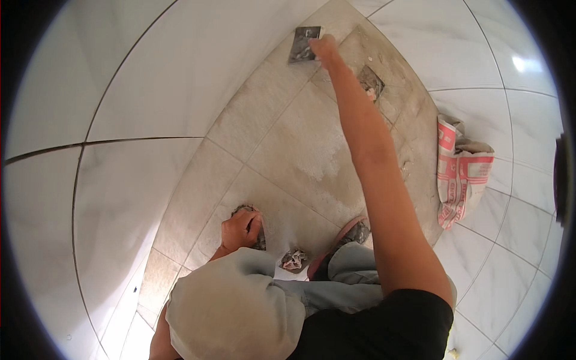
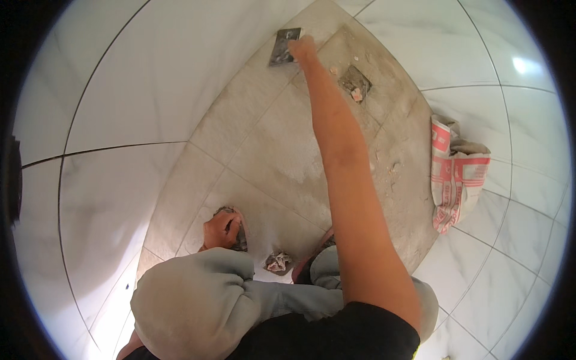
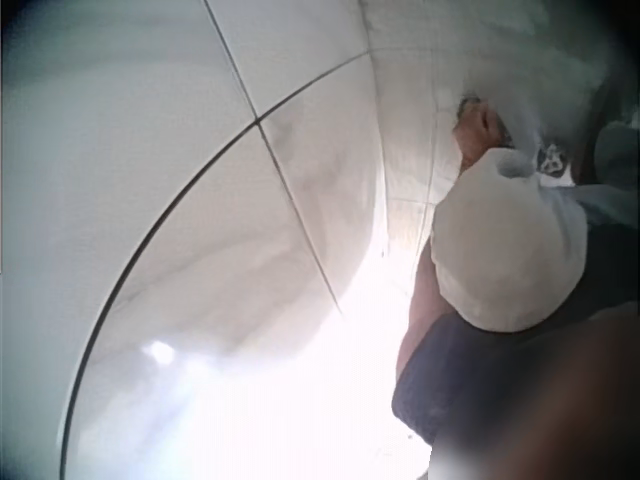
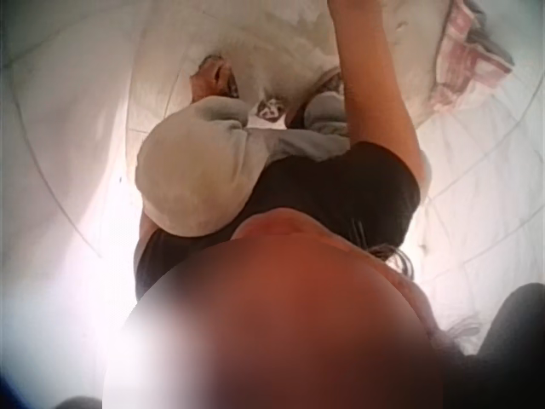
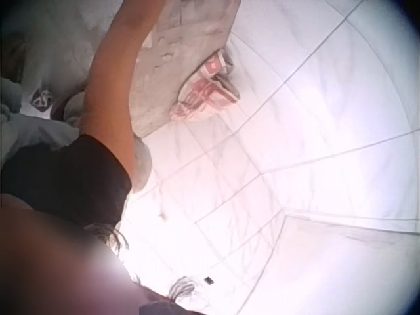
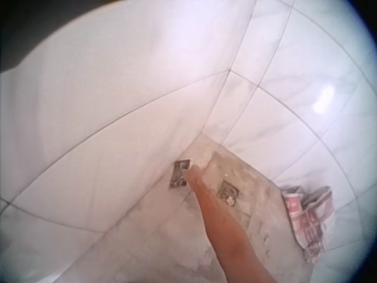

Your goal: Applying grout or sealant to tiled floor gaps using a trowel.

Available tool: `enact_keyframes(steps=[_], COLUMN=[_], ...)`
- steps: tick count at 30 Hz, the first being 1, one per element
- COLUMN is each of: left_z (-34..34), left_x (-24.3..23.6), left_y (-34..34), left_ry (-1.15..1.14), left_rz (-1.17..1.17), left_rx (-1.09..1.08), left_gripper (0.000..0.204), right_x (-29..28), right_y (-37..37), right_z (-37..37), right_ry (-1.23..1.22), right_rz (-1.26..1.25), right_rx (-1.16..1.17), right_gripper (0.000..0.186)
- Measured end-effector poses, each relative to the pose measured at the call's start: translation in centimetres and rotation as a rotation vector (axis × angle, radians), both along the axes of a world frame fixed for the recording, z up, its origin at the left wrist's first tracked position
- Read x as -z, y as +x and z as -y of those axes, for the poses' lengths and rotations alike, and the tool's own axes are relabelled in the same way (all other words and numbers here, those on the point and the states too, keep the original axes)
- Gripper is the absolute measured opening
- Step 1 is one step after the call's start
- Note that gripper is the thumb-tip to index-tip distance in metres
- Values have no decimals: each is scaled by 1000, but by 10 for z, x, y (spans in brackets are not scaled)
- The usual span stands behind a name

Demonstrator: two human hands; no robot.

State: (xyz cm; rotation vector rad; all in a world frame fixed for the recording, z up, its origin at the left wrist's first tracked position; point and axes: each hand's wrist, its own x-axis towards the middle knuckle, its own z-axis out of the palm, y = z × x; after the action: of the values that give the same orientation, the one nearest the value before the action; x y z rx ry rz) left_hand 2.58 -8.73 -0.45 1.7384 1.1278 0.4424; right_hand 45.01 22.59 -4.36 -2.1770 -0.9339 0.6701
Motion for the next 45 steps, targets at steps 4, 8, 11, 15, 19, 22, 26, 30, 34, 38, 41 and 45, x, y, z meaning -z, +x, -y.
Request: enact_keyframes(steps=[4, 8, 11, 15, 19, 22, 26, 30, 34, 38, 41, 45], left_z=[0, -6, 2, -1, 0, 2, -5, -2, 1, -5, -5, -4], left_x=[-5, -1, -1, 0, -3, 1, -4, -1, -5, -2, -4, -4], left_y=[-6, 0, 6, 5, 1, 5, 2, 0, -3, 8, 4, -1], left_ry=[18, 46, 35, 52, 52, 37, 48, 88, 58, 82, 79, 83], left_rz=[-66, -57, -45, -8, -14, 70, -29, 10, -44, -11, -39, -32], left_rx=[-13, 20, 21, -7, -22, -38, -10, -24, -35, 3, 3, -21], left_gripper=[11, 11, 10, 9, 9, 9, 9, 9, 9, 9, 9, 8], right_x=[20, 24, 4, 3, 13, 10, -48, -102, -117, -47, -16, -19], right_y=[-70, -22, 13, -29, -134, -129, -80, -33, -44, -10, -16, -11], right_z=[31, 46, 28, 30, 84, 102, 81, 43, 8, -5, 7, 38], right_ry=[29, 126, 61, 38, 54, -24, -148, 100, 514, 435, 280, 144], right_rz=[565, 145, -52, -9, 219, -40, 98, 983, 1108, 1134, 913, 984], right_rx=[-295, -289, -142, -209, -171, -421, -675, -759, -881, -947, -787, -1025], right_gripper=[37, 38, 41, 43, 34, 36, 32, 30, 20, 28, 37, 40])
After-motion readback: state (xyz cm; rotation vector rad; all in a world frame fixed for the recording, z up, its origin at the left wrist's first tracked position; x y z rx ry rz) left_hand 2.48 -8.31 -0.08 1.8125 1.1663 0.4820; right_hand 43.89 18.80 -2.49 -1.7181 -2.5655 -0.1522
